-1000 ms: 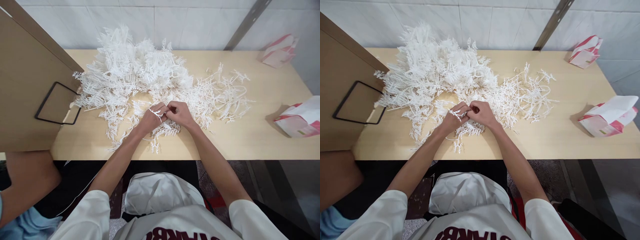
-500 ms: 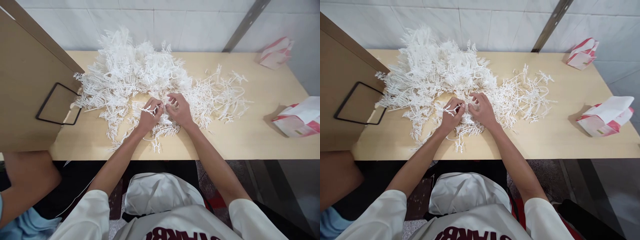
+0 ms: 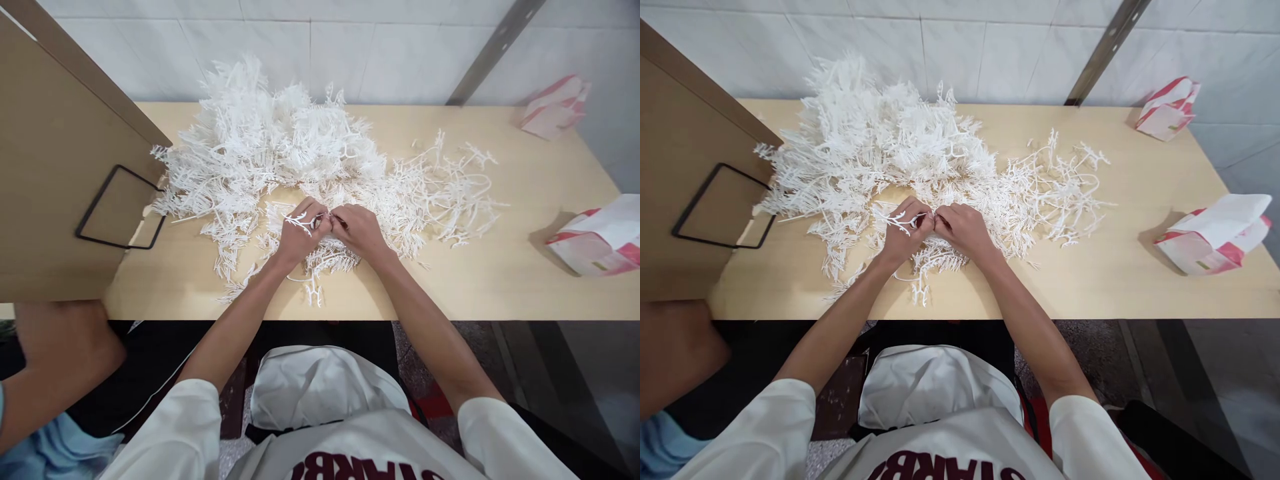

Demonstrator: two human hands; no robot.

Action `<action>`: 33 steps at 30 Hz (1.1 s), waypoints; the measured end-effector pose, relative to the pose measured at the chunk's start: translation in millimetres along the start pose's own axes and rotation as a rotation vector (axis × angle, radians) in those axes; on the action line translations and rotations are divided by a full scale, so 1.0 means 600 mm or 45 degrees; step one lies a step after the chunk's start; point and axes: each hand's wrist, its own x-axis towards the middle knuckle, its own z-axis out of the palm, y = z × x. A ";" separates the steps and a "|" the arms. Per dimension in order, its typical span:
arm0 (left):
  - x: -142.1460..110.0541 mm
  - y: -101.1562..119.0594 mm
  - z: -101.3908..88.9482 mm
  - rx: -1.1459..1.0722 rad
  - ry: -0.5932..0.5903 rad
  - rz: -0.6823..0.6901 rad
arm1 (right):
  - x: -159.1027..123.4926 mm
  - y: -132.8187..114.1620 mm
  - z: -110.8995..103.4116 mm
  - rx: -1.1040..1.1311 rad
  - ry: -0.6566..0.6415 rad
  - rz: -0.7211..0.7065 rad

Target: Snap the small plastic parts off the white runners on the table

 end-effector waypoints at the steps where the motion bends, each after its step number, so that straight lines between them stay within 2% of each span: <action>1: 0.000 0.000 0.000 0.003 0.020 -0.006 | 0.000 -0.004 0.000 -0.050 -0.003 0.036; 9: -0.004 -0.006 0.006 0.039 0.105 -0.106 | 0.000 -0.018 0.011 -0.156 0.074 0.247; 13: -0.003 -0.001 0.002 0.046 0.153 -0.114 | 0.003 0.000 0.006 -0.049 0.257 0.427; 16: 0.001 0.005 0.001 -0.197 0.105 -0.296 | 0.005 0.013 -0.004 0.221 0.391 0.579; 20: 0.010 0.001 0.004 -0.600 0.118 -0.605 | 0.005 0.014 -0.012 0.546 0.375 0.645; 22: 0.014 -0.005 0.004 -0.717 0.132 -0.649 | 0.005 0.010 -0.012 0.623 0.364 0.645; 24: 0.017 -0.011 0.002 -0.749 0.147 -0.650 | 0.005 0.004 -0.012 0.683 0.279 0.619; 29: 0.022 -0.016 -0.007 -0.789 0.145 -0.716 | 0.006 -0.007 -0.011 0.673 -0.165 0.223; 31: 0.025 -0.014 -0.011 -0.850 0.117 -0.746 | 0.005 -0.010 -0.006 0.608 -0.216 0.128; 33: 0.028 -0.011 -0.013 -0.889 0.087 -0.756 | 0.004 -0.010 0.000 0.563 -0.195 0.072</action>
